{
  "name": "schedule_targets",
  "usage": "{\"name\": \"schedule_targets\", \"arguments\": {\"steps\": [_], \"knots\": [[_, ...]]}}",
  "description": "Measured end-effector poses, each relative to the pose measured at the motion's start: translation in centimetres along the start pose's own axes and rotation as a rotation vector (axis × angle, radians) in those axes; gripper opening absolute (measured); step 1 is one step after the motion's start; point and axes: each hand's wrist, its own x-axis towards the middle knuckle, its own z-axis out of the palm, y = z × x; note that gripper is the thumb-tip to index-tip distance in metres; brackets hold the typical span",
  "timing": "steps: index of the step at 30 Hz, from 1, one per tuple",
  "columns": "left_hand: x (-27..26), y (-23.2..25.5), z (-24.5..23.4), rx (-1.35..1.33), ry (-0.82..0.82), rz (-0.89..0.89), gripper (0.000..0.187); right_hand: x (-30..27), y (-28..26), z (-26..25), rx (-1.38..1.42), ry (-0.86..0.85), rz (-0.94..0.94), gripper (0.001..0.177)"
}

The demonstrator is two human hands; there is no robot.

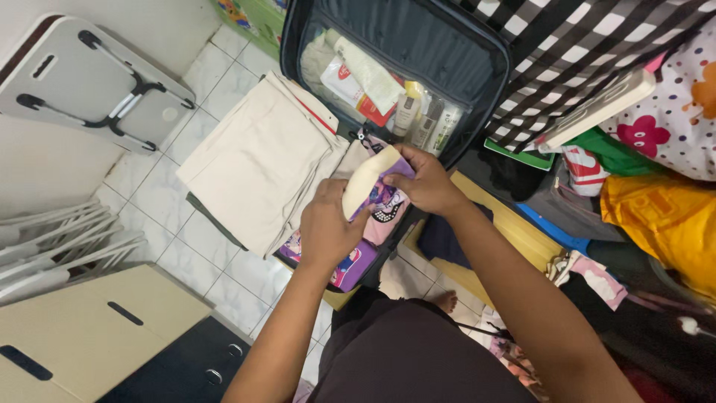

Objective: The person packs various folded clothes into an open suitcase. They pick up items from a nearby table, including shirts, pants, and shorts, and place them neatly inside the luggage.

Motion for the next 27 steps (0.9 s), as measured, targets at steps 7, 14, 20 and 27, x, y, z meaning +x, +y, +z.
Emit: {"name": "schedule_targets", "arguments": {"steps": [7, 14, 20, 27], "knots": [[0.2, -4.2, 8.2, -0.112, -0.108, -0.108, 0.074, -1.4, 2.9, -0.5, -0.548, 0.219, -0.053, 0.058], [-0.7, -6.5, 12.3, 0.731, -0.167, 0.378, 0.078, -5.3, 5.5, 1.8, -1.003, 0.224, -0.024, 0.060], [1.0, -6.2, 11.1, 0.551, -0.362, 0.278, 0.081, -5.4, 6.2, 3.4, -1.329, -0.169, 0.131, 0.082], [2.7, -7.3, 12.1, 0.564, -0.430, 0.228, 0.083, -2.7, 6.4, 3.6, -1.431, -0.241, 0.254, 0.081]]}}
